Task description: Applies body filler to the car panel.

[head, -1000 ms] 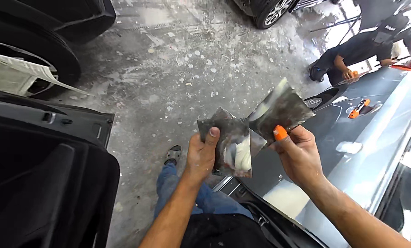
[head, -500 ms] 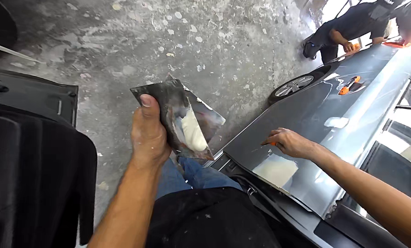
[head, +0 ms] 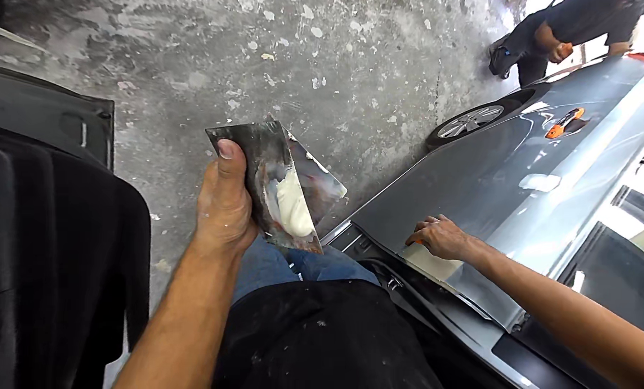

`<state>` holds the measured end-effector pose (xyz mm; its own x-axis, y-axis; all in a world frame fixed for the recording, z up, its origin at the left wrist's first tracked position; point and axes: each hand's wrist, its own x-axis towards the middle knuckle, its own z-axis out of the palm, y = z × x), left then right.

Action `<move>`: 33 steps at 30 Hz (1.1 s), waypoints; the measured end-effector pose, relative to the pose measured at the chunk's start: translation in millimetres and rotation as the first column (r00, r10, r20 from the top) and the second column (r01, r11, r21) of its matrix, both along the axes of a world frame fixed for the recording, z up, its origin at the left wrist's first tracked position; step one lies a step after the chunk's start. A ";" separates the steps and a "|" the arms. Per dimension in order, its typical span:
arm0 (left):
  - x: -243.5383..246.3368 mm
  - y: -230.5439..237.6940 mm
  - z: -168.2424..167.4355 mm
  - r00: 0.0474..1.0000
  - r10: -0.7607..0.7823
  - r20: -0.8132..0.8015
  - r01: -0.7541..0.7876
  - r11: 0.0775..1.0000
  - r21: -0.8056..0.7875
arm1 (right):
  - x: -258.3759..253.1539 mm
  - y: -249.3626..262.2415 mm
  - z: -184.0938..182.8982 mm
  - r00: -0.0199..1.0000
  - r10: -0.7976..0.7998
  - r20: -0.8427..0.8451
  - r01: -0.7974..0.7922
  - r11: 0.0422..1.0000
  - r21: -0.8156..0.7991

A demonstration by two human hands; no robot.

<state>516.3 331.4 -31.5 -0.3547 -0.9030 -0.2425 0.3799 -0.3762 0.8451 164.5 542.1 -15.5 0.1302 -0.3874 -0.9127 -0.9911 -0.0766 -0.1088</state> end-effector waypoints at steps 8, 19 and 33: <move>4.0 -0.3 -2.1 0.999 -0.019 0.031 0.019 1.000 0.004 | -16.0 8.8 61.9 0.999 -0.036 0.027 0.035 0.998 0.052; -5.0 0.7 -1.2 0.998 -0.064 0.029 0.063 0.998 0.017 | -38.5 28.7 162.5 0.991 -0.083 0.101 0.077 0.995 0.062; 9.2 -9.5 6.8 0.999 -0.029 0.018 0.029 1.000 0.011 | -60.9 -89.4 129.4 0.843 -0.349 0.409 0.522 0.717 -0.462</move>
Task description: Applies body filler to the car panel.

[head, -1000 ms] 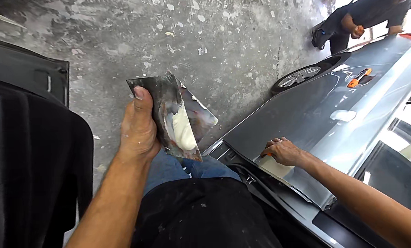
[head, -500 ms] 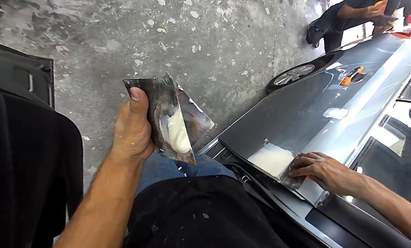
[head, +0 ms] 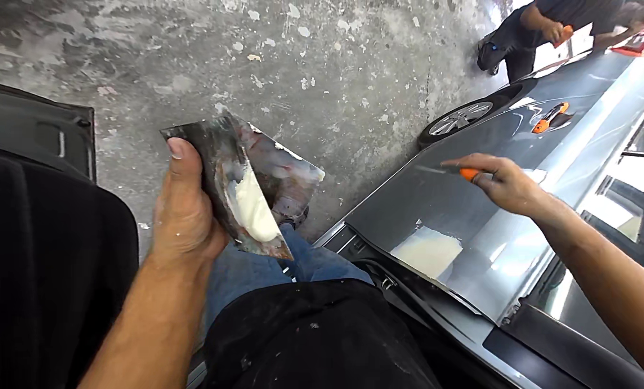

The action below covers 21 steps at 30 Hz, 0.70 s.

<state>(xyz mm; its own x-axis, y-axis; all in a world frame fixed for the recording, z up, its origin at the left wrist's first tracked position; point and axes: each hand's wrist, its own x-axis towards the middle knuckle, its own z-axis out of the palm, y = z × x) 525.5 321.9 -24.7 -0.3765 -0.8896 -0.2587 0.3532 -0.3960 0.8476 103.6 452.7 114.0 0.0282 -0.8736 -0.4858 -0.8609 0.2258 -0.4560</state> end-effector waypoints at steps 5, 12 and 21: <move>-0.1 -9.2 5.9 0.993 0.100 -0.056 -0.094 0.990 0.109 | 5.6 -27.7 36.1 0.804 -0.483 0.347 0.562 0.808 -0.179; -12.9 -44.5 24.4 0.994 0.062 -0.091 -0.038 0.970 0.239 | 27.5 -67.3 65.8 0.141 -0.304 0.942 0.976 0.200 -0.081; -44.2 -154.4 104.6 0.911 -0.161 -0.379 0.248 0.949 0.193 | 262.5 -62.3 -59.5 -0.338 -0.588 0.735 0.747 0.307 0.590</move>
